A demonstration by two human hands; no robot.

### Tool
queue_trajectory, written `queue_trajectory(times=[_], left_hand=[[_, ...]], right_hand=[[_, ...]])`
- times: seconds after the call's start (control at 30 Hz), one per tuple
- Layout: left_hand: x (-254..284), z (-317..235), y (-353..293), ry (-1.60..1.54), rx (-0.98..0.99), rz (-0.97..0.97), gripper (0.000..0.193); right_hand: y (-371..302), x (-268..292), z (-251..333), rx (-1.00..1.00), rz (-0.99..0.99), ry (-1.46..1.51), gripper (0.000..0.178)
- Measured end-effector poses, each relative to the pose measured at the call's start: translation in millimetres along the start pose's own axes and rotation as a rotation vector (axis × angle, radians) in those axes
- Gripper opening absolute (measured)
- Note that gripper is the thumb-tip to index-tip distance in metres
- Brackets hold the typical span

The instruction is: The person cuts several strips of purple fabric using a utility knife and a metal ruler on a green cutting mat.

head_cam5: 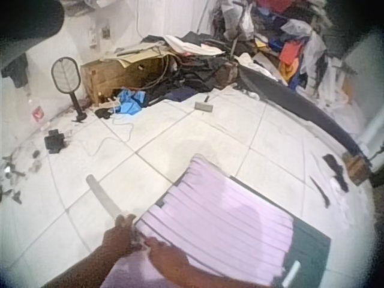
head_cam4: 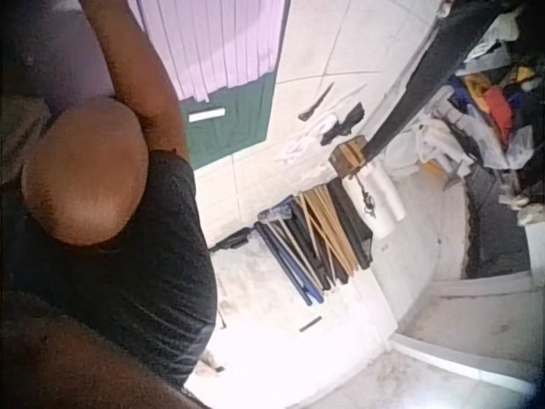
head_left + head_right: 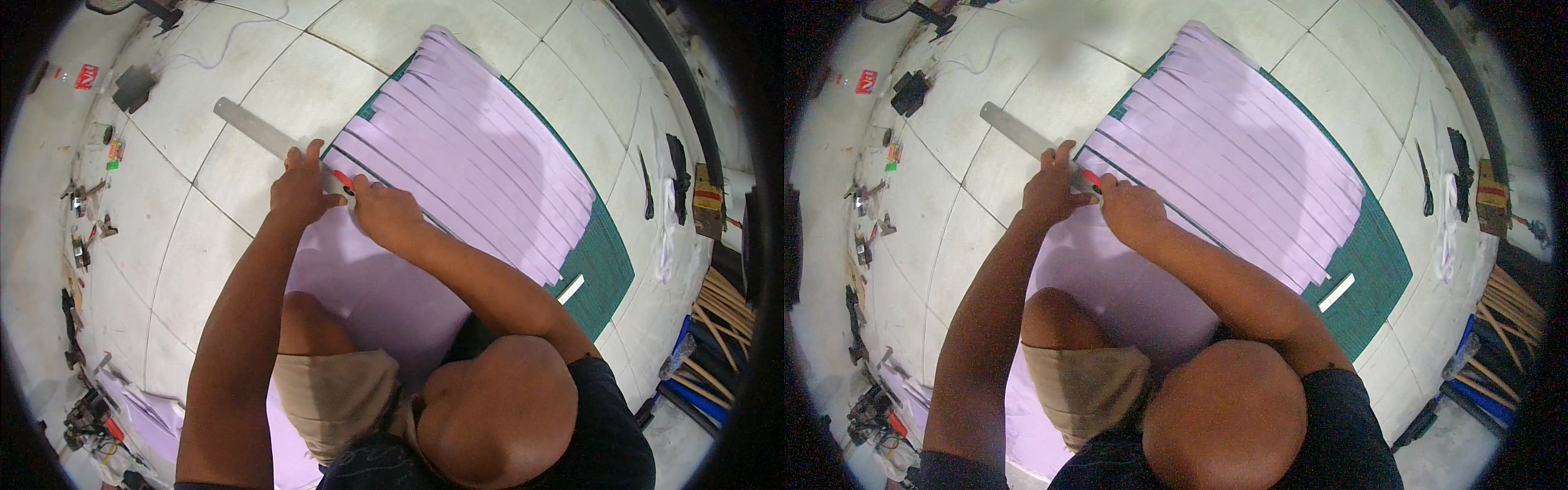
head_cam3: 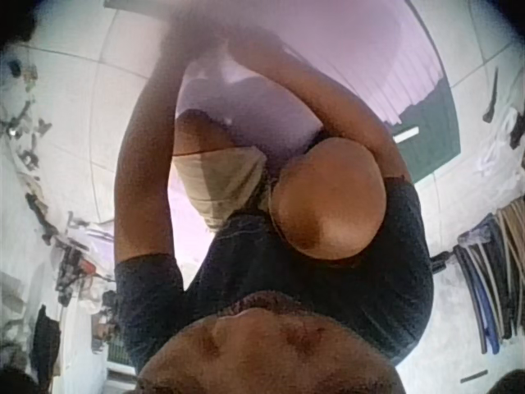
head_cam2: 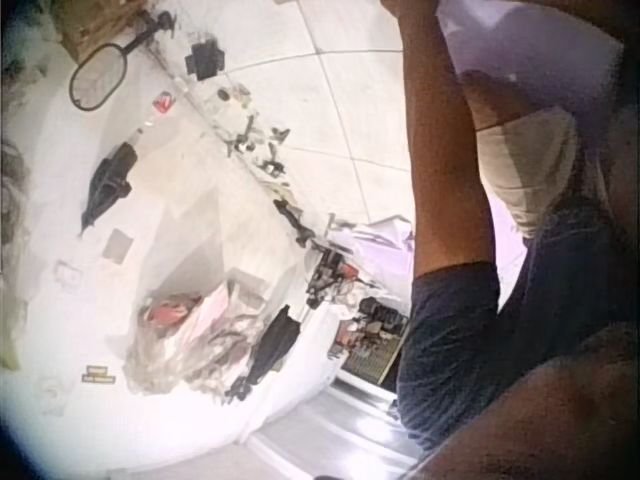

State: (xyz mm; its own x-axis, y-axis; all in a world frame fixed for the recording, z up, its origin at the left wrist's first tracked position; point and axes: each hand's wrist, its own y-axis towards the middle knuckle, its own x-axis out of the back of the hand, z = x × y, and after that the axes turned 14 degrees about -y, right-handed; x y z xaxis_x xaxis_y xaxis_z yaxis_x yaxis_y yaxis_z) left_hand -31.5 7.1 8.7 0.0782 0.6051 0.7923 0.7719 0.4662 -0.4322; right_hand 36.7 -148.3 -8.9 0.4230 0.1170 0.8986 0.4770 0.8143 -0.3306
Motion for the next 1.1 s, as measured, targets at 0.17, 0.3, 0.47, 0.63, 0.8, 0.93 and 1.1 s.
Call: queue_trajectory(times=[0.17,0.3,0.47,0.63,0.8,0.93,1.1], left_hand=[[-5.2,0.9,4.5,0.084,-0.023,0.081,0.09],[1.6,-2.1,5.4,0.074,-0.02,0.089,0.083],[2.5,-3.3,3.5,0.077,0.015,0.124,0.089],[-5.5,0.5,6.8,0.112,-0.044,0.061,0.089],[-8.6,12.1,8.0,0.102,-0.048,0.022,0.088],[-5.5,4.8,10.1,0.067,-0.053,0.054,0.088],[-12.8,14.9,10.0,0.049,-0.095,0.02,0.088]], right_hand=[[3.3,22.0,1.6,-0.027,0.143,0.038,0.02],[-13.2,28.6,-13.0,-0.018,0.184,0.021,0.023],[-73.0,26.8,-49.0,-0.058,0.298,-0.056,0.026],[-176.1,20.6,-101.0,-0.164,0.445,-0.136,0.031],[-292.2,11.0,-150.8,-0.341,0.674,-0.172,0.028],[-369.3,14.6,-187.3,-0.38,0.768,-0.216,0.024],[-393.3,32.0,-208.5,-0.409,0.836,-0.349,0.02]])
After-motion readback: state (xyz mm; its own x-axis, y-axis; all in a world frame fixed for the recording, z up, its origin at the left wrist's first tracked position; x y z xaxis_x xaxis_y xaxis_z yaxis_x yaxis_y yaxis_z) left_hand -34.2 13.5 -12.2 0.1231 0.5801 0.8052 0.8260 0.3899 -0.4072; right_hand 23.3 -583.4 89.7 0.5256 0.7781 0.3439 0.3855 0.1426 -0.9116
